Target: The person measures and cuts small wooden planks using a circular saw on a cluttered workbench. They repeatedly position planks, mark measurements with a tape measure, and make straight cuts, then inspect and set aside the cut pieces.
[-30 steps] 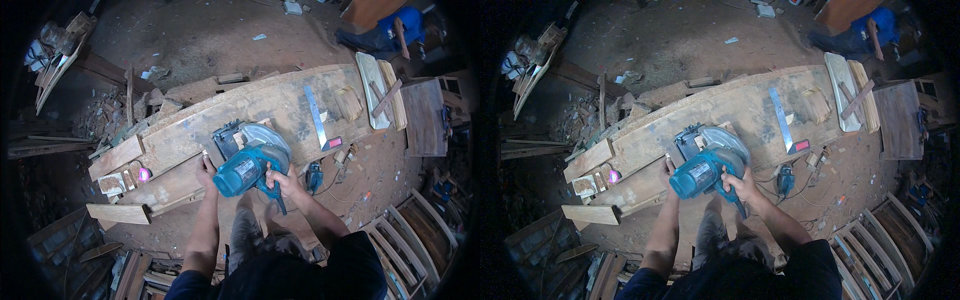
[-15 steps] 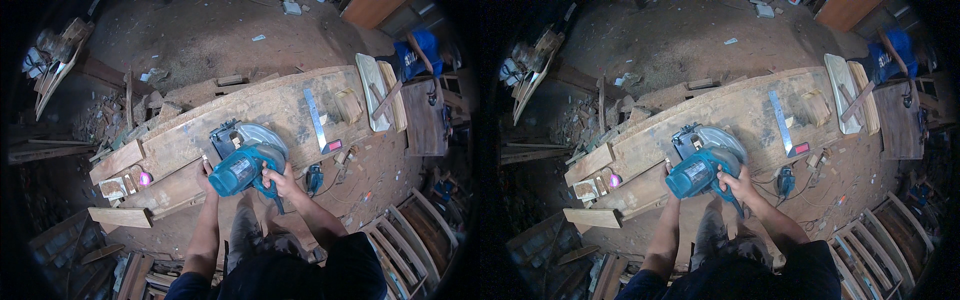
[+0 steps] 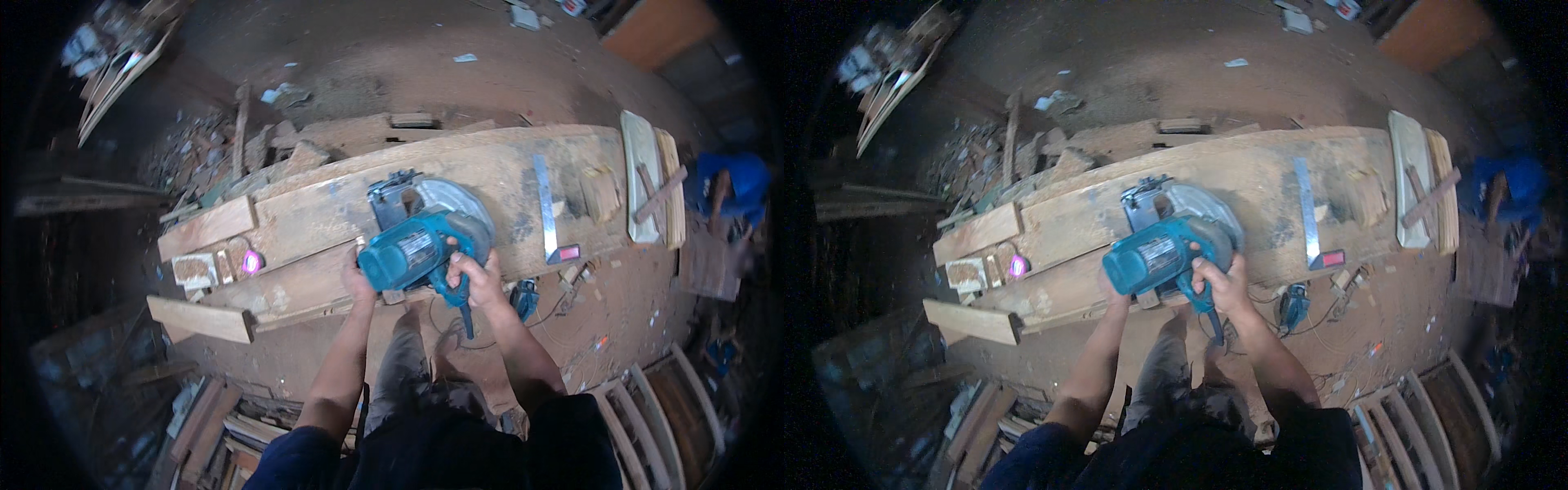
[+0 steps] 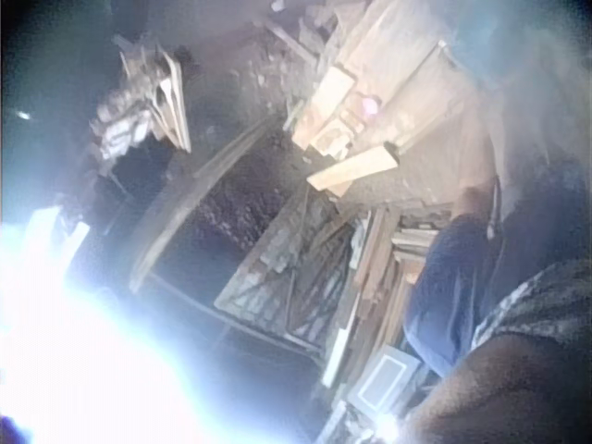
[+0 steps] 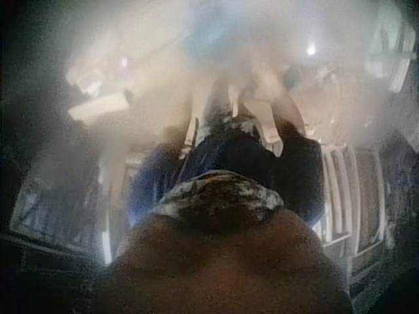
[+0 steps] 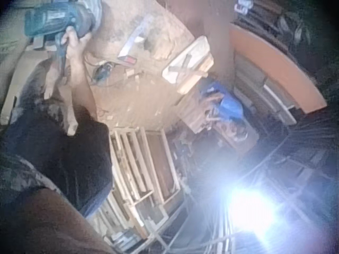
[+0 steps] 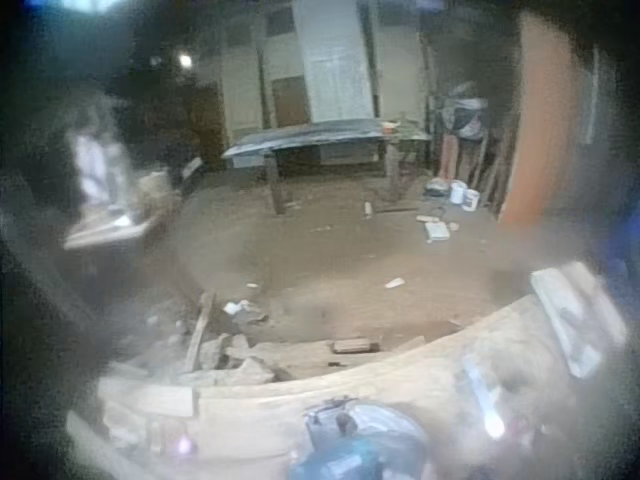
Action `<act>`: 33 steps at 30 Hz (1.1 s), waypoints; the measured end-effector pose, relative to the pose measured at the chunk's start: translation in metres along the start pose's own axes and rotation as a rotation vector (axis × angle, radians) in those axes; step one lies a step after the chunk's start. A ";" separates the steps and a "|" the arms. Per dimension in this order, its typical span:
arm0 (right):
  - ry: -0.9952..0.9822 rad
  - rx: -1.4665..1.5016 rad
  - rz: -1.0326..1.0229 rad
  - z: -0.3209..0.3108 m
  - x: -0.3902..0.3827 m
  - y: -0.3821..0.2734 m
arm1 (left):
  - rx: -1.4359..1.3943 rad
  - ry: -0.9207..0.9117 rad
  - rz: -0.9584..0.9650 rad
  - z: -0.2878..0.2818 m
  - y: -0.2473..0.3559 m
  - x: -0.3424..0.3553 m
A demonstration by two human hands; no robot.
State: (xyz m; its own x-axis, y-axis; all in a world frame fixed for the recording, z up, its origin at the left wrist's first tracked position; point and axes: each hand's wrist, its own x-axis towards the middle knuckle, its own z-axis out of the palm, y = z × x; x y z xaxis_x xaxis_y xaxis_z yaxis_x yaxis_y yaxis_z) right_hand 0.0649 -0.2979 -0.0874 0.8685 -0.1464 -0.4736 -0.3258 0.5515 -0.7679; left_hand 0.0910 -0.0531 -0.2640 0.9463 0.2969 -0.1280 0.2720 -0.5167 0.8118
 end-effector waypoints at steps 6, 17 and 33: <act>-0.009 0.021 -0.034 0.020 0.032 -0.011 | 0.082 0.039 0.044 -0.012 0.024 -0.001; 0.056 -0.194 -0.215 0.013 0.035 -0.074 | -0.116 0.090 -0.096 -0.007 0.033 -0.003; 0.352 -1.720 -0.663 -0.118 0.034 -0.049 | -0.237 0.158 -0.250 -0.133 -0.049 0.006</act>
State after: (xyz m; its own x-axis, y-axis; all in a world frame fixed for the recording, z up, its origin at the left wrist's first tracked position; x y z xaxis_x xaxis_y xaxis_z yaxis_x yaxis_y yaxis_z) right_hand 0.0660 -0.4272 -0.1169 0.9610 -0.2259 0.1597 -0.1772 -0.9459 -0.2718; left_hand 0.0598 0.0807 -0.2282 0.8121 0.5203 -0.2641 0.4254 -0.2182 0.8783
